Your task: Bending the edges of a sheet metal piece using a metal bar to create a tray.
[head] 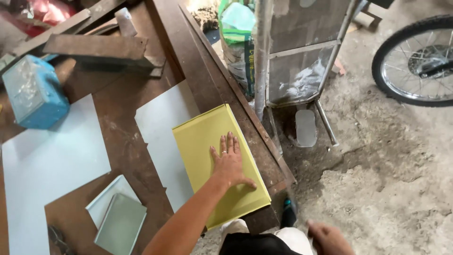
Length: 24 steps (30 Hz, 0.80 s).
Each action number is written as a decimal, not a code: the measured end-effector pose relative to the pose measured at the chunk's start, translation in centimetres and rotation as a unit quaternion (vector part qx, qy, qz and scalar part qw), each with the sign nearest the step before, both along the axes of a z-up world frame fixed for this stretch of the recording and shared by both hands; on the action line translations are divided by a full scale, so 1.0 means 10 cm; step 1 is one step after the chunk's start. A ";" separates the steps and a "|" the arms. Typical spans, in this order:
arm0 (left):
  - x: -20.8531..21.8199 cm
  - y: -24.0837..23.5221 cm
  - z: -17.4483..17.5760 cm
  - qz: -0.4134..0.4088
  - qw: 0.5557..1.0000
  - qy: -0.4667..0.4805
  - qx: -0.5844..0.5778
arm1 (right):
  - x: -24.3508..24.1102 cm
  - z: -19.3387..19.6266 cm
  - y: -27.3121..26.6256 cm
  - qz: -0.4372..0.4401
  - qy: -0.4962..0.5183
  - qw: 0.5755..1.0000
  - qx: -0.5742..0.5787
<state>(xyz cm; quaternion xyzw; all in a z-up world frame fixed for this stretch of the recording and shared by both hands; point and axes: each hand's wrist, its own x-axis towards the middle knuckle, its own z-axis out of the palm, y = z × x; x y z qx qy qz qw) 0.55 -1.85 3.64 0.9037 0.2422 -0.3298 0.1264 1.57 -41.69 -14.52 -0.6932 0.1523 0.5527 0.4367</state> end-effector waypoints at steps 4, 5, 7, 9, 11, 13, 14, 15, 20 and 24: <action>0.04 0.06 -0.07 -0.009 1.000 -0.001 0.013 | 0.30 1.24 0.83 -0.166 0.004 0.985 0.043; 0.02 0.05 -0.08 -0.006 1.000 -0.002 0.007 | 0.25 1.24 0.97 -0.079 0.007 0.996 0.049; -0.05 -0.03 -0.09 0.000 1.000 -0.002 -0.002 | 0.18 1.14 1.00 0.010 0.012 0.998 0.053; -0.01 0.08 -0.01 -0.005 0.999 -0.025 0.027 | 0.16 0.89 1.05 0.166 0.008 0.986 0.012; -0.01 0.14 -0.16 0.008 0.999 -0.041 0.023 | 0.44 0.95 1.10 0.162 -0.027 0.986 0.008; -0.13 0.13 -0.35 0.009 1.000 -0.026 0.002 | 0.37 1.07 0.98 0.147 -0.029 0.989 -0.006; -0.02 0.26 -0.44 0.001 0.998 -0.055 0.018 | 0.43 1.10 1.02 0.096 -0.026 0.995 0.010; 0.10 0.40 -0.53 -0.007 0.996 -0.084 0.034 | 0.50 1.13 1.06 0.045 -0.022 0.998 0.027; 0.11 0.36 -0.19 0.021 0.999 -0.022 0.010 | 0.77 1.44 1.23 -0.035 -0.033 0.997 0.055; 0.16 0.39 -0.21 0.018 0.999 -0.030 0.010 | 0.86 1.51 1.65 -0.073 -0.044 0.993 0.083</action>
